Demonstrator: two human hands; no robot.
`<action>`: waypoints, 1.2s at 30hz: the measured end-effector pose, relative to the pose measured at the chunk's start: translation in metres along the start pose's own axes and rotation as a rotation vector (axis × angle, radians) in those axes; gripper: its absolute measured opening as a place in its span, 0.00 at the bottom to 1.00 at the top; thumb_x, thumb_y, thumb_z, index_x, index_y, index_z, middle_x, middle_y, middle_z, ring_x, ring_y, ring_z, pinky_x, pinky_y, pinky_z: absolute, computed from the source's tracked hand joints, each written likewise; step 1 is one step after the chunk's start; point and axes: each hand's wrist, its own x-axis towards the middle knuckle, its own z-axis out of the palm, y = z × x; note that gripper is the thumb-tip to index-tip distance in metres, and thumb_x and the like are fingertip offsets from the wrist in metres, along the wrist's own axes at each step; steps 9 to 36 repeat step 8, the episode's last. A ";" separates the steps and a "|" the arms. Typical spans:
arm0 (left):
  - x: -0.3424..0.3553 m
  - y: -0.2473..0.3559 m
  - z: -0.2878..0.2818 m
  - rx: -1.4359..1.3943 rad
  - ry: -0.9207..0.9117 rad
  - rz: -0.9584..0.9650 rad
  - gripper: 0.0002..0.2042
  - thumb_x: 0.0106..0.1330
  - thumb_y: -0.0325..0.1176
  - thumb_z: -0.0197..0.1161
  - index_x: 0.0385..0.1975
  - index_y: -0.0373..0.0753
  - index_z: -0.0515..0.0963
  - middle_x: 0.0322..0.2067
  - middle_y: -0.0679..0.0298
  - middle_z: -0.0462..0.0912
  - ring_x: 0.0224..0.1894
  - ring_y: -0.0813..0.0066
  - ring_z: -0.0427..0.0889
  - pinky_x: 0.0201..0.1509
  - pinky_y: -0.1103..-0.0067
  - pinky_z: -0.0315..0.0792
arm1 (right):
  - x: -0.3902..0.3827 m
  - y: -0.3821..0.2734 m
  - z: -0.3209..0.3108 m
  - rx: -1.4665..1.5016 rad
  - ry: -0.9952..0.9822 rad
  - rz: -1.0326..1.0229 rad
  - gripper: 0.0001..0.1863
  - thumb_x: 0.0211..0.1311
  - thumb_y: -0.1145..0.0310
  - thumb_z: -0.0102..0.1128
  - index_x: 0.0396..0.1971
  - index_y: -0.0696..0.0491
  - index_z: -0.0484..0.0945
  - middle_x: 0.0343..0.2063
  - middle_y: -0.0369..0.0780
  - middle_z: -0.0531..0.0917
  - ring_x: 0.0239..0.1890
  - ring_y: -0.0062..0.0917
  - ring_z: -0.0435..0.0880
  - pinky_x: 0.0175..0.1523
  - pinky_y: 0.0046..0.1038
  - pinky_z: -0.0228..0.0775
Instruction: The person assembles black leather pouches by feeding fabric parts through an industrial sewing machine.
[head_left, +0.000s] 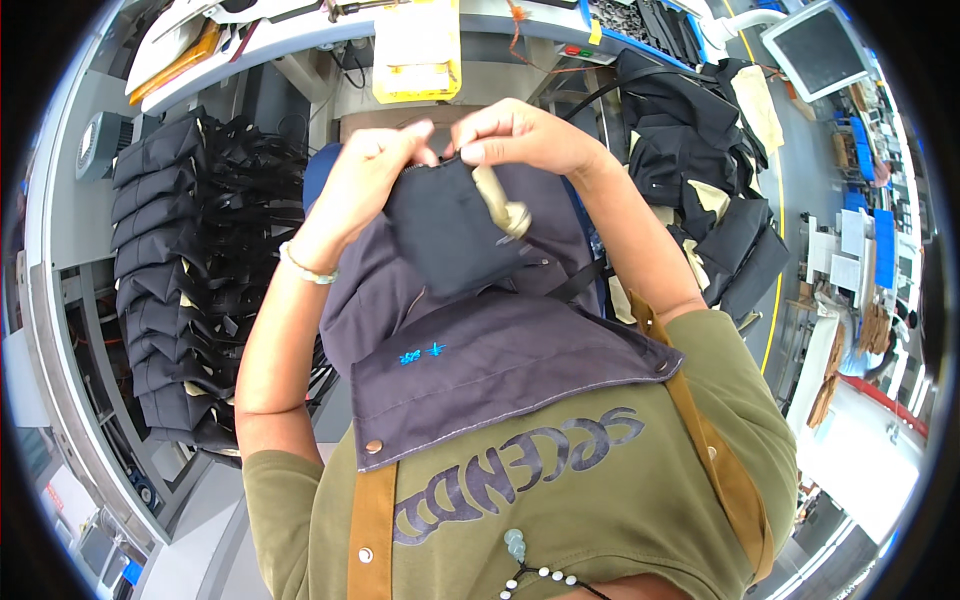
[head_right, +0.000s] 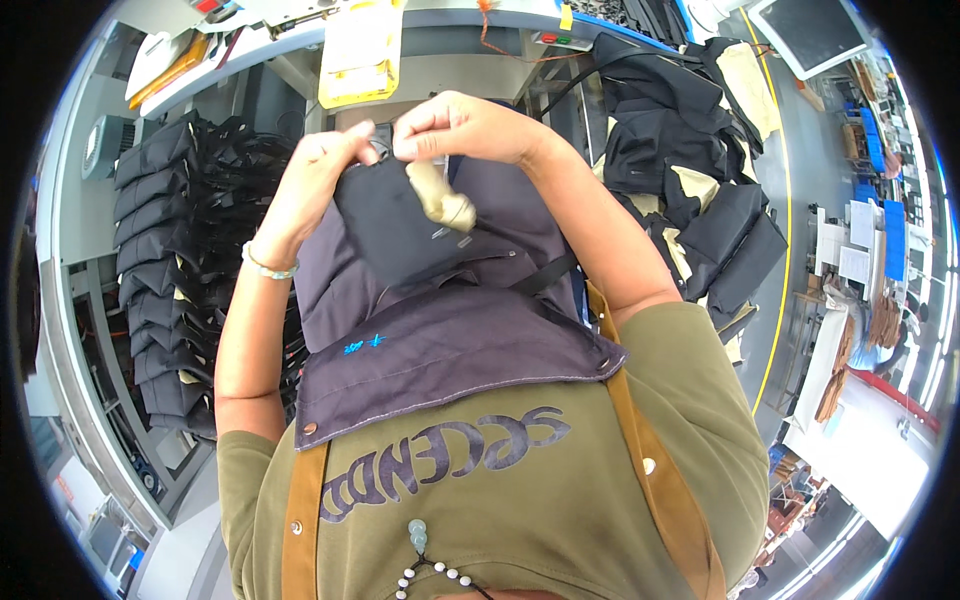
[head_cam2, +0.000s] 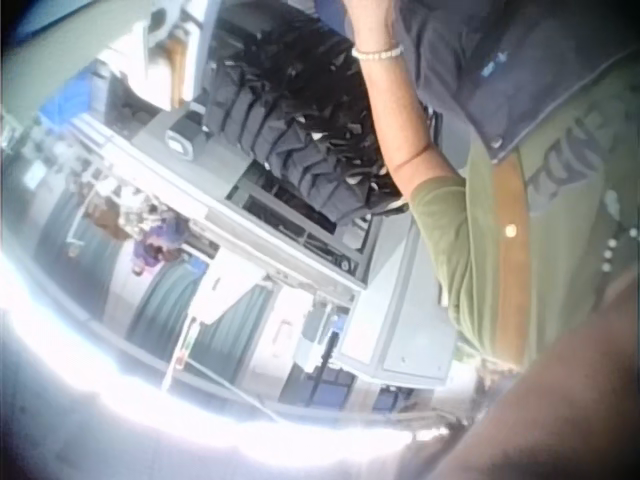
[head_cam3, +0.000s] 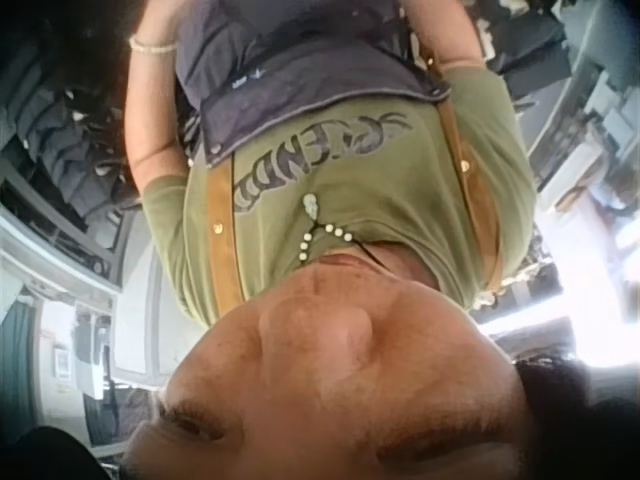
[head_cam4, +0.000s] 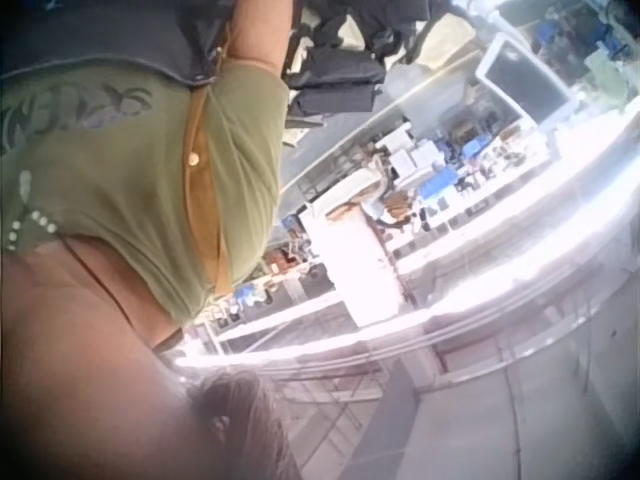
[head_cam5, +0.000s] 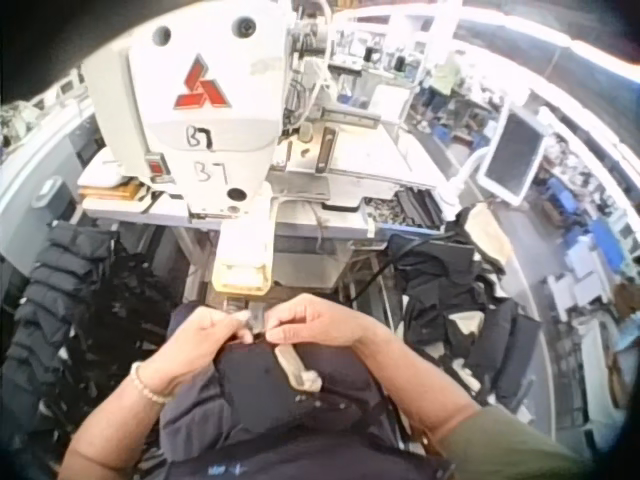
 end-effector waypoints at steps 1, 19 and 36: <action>-0.002 -0.002 0.004 -0.001 -0.008 0.006 0.13 0.72 0.37 0.61 0.31 0.33 0.83 0.31 0.71 0.84 0.35 0.88 0.77 0.39 0.85 0.70 | 0.000 -0.001 -0.002 0.005 0.048 -0.023 0.13 0.70 0.62 0.60 0.33 0.59 0.78 0.35 0.36 0.79 0.39 0.21 0.75 0.50 0.24 0.65; -0.014 -0.076 0.033 -0.194 -0.682 0.185 0.34 0.68 0.26 0.63 0.73 0.37 0.57 0.71 0.62 0.61 0.72 0.72 0.60 0.75 0.76 0.56 | 0.037 -0.014 0.046 0.359 -0.223 -0.015 0.11 0.66 0.66 0.64 0.29 0.59 0.81 0.27 0.30 0.78 0.32 0.11 0.74 0.38 0.18 0.65; -0.014 -0.076 0.033 -0.194 -0.682 0.185 0.34 0.68 0.26 0.63 0.73 0.37 0.57 0.71 0.62 0.61 0.72 0.72 0.60 0.75 0.76 0.56 | 0.037 -0.014 0.046 0.359 -0.223 -0.015 0.11 0.66 0.66 0.64 0.29 0.59 0.81 0.27 0.30 0.78 0.32 0.11 0.74 0.38 0.18 0.65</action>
